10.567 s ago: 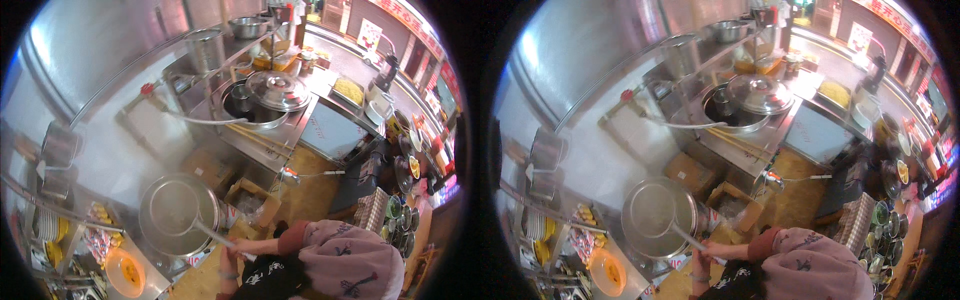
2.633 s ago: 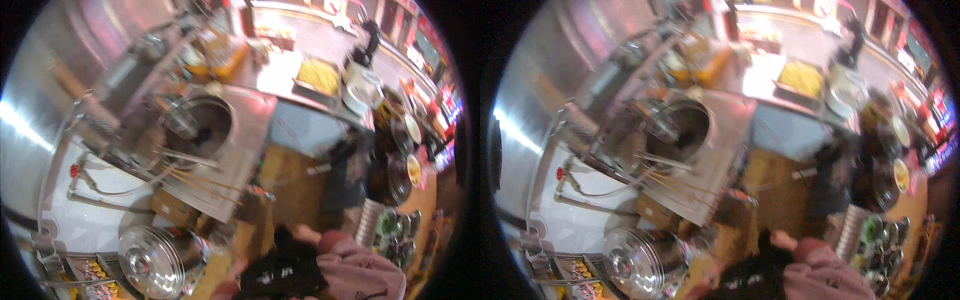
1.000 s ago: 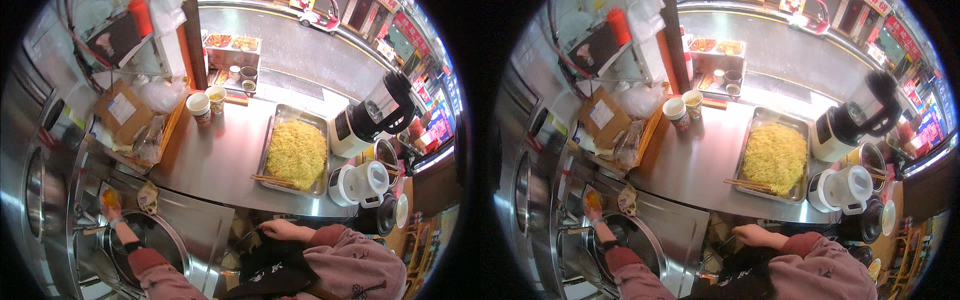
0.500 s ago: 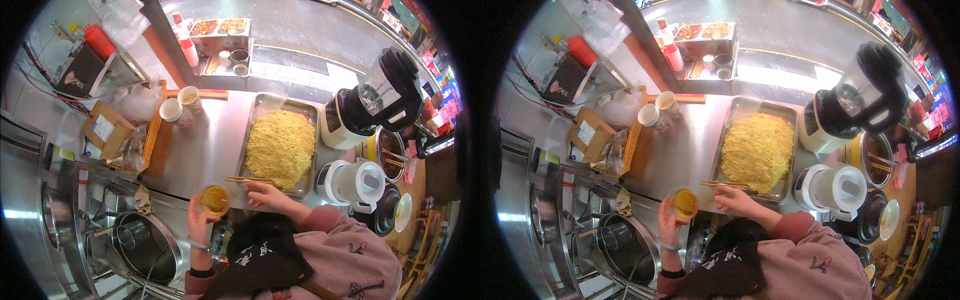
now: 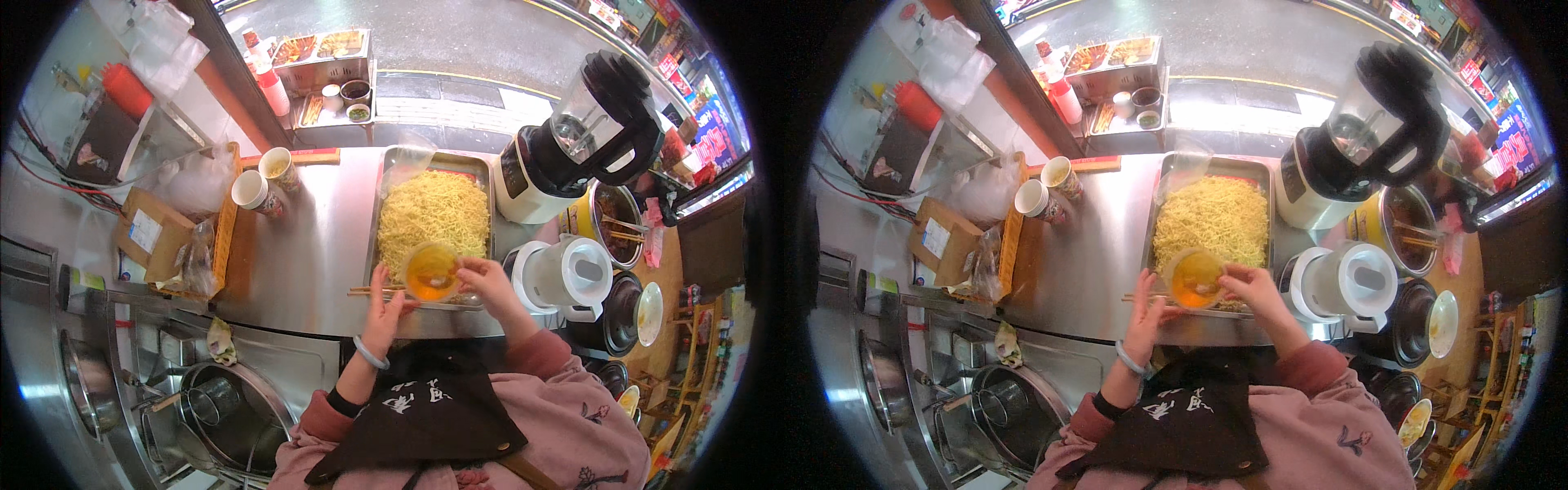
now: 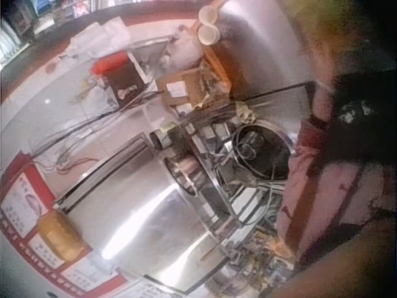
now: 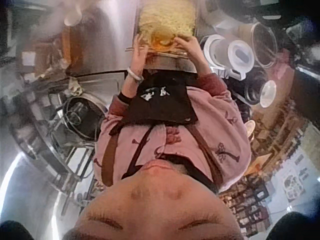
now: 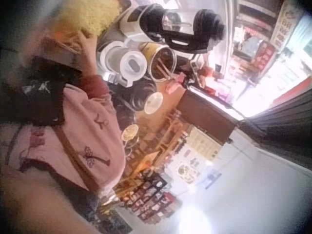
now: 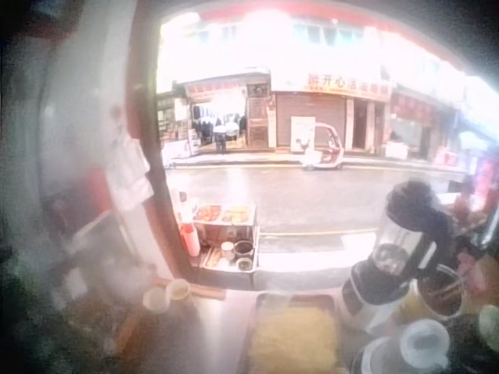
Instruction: The person boils noodles in a large pot, drains them with a strainer, and transfers them to a metal tray. They then use chopsticks to portion the noodles into paper cups and place the cups on the counter.
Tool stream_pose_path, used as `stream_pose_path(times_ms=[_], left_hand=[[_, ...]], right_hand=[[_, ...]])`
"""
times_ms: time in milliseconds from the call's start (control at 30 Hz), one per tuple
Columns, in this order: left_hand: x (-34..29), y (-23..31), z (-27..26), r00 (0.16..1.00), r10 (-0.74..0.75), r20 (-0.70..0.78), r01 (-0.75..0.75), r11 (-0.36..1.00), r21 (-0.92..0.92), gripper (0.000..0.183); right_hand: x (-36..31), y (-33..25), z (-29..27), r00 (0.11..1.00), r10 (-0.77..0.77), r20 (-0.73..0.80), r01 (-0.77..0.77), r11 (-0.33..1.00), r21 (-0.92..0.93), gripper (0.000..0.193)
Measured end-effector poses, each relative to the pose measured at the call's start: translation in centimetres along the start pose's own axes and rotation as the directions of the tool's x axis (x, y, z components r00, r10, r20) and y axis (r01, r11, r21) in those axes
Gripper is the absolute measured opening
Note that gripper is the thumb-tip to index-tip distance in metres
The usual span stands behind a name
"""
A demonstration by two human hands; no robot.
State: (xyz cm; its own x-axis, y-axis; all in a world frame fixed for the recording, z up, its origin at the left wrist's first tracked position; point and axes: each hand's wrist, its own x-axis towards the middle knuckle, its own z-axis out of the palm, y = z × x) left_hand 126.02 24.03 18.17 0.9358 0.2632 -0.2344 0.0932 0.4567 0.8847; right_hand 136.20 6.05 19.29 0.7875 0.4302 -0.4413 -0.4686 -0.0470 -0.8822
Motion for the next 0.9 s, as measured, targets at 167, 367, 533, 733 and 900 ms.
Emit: stream_pose_path(times_ms=[167,367,533,733,900], left_hand=[[0.0,0.2,-4.1,0.993,-0.081,-0.088,0.086,0.995,0.044,0.036],[-2.2,0.8,-7.8,0.969,0.002,-0.246,0.023,0.995,0.099,0.029],[-3.5,1.0,-9.8,0.925,0.030,-0.380,-0.002,0.997,0.074,0.027],[-4.4,1.0,-11.3,0.898,0.078,-0.434,-0.059,0.997,0.056,0.026],[-4.7,1.1,-11.9,0.894,0.084,-0.441,-0.076,0.996,0.035,0.024]], right_hand=[[1.2,-1.2,-1.1,0.960,-0.225,-0.167,0.221,0.974,-0.041,0.031],[3.8,-2.7,-1.4,0.904,-0.313,-0.291,0.316,0.948,-0.038,0.029],[5.7,-3.4,-0.8,0.907,-0.321,-0.274,0.313,0.947,-0.072,0.029],[7.6,-3.3,0.4,0.914,-0.305,-0.266,0.300,0.952,-0.060,0.036],[9.1,-3.5,1.0,0.918,-0.312,-0.243,0.300,0.950,-0.084,0.038]])
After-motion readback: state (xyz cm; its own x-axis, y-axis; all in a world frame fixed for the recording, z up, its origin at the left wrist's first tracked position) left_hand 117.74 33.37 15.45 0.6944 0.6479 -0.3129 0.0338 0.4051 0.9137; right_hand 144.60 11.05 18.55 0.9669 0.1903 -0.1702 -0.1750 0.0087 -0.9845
